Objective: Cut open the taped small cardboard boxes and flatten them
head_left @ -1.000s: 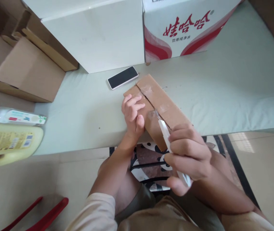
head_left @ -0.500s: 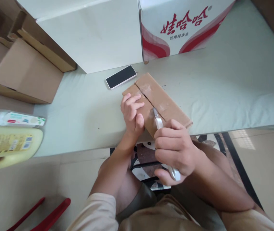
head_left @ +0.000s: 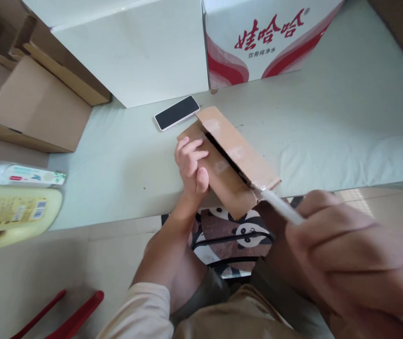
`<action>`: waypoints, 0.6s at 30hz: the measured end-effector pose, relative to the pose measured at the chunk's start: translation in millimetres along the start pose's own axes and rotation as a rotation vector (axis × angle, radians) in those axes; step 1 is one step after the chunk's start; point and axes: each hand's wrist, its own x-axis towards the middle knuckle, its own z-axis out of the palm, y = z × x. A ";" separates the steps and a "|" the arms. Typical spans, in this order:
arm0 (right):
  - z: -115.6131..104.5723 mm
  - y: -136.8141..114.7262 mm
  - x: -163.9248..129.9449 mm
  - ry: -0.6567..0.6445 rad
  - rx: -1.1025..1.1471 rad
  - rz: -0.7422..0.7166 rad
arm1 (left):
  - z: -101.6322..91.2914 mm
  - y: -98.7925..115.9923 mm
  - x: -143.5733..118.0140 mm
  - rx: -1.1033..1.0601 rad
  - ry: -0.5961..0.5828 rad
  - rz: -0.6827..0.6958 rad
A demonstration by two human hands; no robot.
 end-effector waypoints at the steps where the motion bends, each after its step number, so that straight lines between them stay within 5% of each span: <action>1: 1.5 6.8 2.2 0.159 0.092 -0.020 | -0.7 -0.8 0.0 -0.003 0.000 0.006; 4: 20.2 44.8 17.3 0.769 0.619 -0.292 | -5.0 -2.4 -1.4 0.009 -0.002 -0.013; 6: 35.9 76.5 26.4 0.916 0.797 -0.163 | -9.0 -4.0 -3.4 0.026 -0.009 -0.045; 11: 66.5 139.6 22.6 0.674 0.570 0.531 | -17.9 -12.6 -6.8 0.067 0.004 -0.128; 14: 81.4 153.8 14.2 0.475 0.402 0.673 | -22.2 -20.7 -7.4 0.044 0.030 -0.135; 18: 93.9 154.8 8.7 0.084 0.143 0.692 | -27.6 -34.0 -10.4 -0.051 0.095 -0.235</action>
